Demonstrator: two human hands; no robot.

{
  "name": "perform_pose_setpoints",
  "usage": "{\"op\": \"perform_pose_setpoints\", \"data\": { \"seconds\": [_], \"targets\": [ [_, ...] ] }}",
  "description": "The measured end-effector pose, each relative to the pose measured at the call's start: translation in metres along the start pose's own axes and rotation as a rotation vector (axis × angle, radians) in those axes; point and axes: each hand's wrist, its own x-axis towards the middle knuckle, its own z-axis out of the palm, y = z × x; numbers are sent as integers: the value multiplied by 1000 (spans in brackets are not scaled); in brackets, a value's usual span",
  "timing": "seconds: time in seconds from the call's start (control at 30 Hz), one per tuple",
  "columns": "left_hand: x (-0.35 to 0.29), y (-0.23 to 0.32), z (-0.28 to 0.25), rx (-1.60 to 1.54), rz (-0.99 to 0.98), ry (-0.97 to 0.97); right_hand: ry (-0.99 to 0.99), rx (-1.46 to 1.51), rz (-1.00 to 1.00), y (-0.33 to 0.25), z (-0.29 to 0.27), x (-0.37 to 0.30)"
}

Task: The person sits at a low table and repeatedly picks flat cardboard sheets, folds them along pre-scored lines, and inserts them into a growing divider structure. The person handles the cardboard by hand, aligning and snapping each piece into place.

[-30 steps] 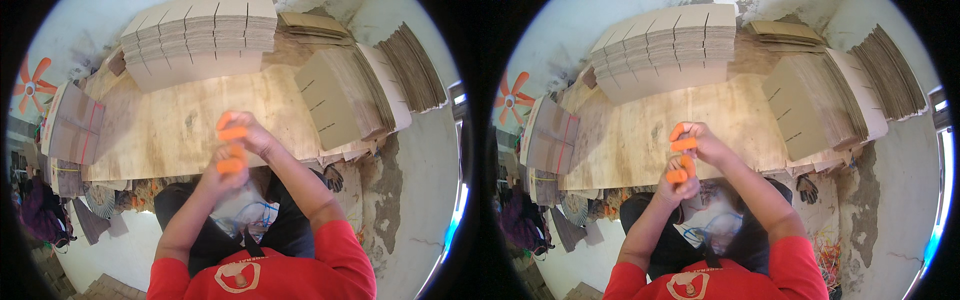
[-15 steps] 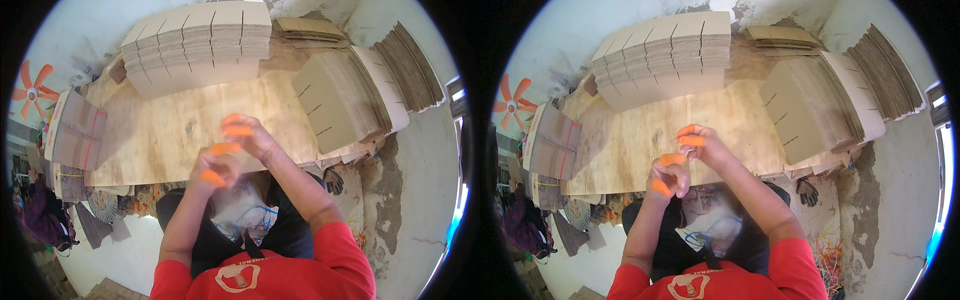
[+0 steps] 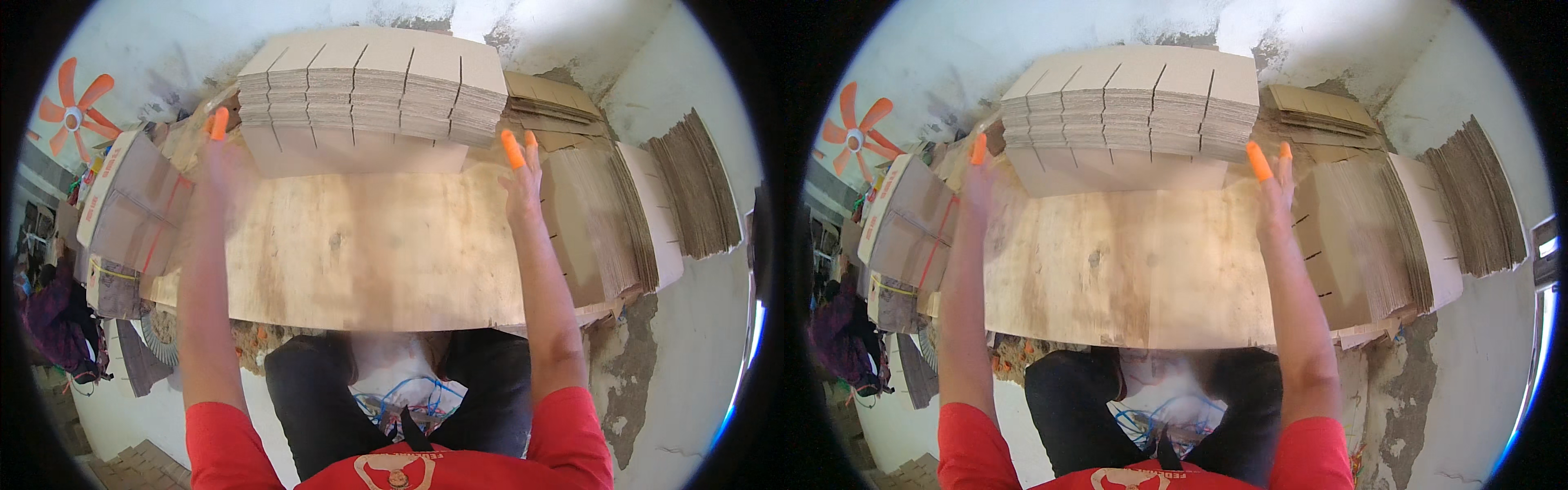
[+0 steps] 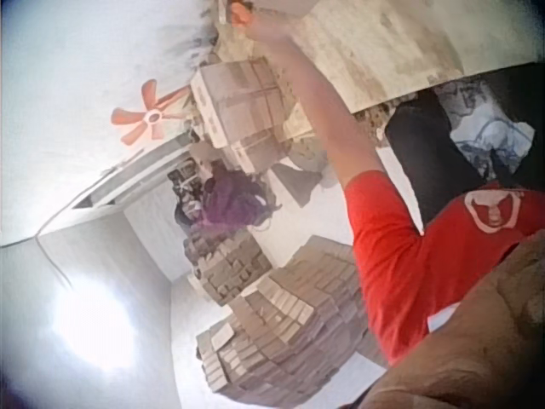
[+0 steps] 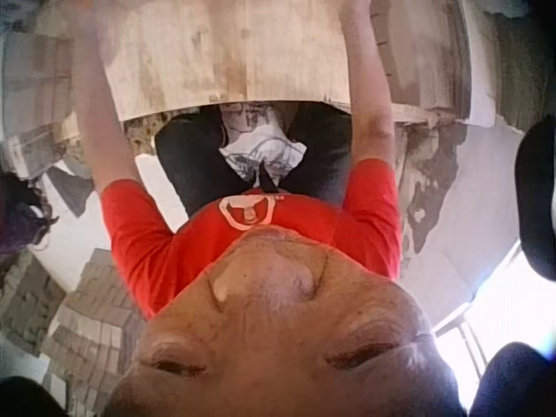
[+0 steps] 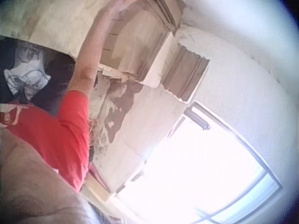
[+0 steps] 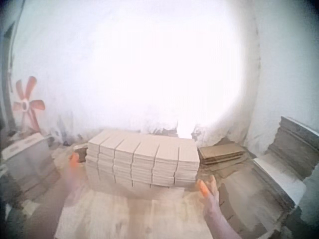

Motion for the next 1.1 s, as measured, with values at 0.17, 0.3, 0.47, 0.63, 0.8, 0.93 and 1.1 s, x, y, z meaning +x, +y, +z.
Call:
{"op": "perform_pose_setpoints", "data": {
  "seconds": [0.17,0.3,0.47,0.63,0.8,0.93,1.1],
  "targets": [
    [102,2,-58,361,83,57,1,-51,271,-20,44,34],
    [133,-15,-22,356,-29,123,-113,166,258,14,38,88],
    [125,-20,-10,245,23,-42,-152,298,333,-4,55,75],
    [94,-17,4,171,213,-55,-156,460,259,-13,58,75],
    [35,-16,-1,163,262,57,-48,507,261,-21,49,99],
    [24,-23,-9,124,358,57,-55,489,139,-14,46,84],
    [35,-36,-2,128,376,133,-128,448,154,14,32,111]
  ]
}}
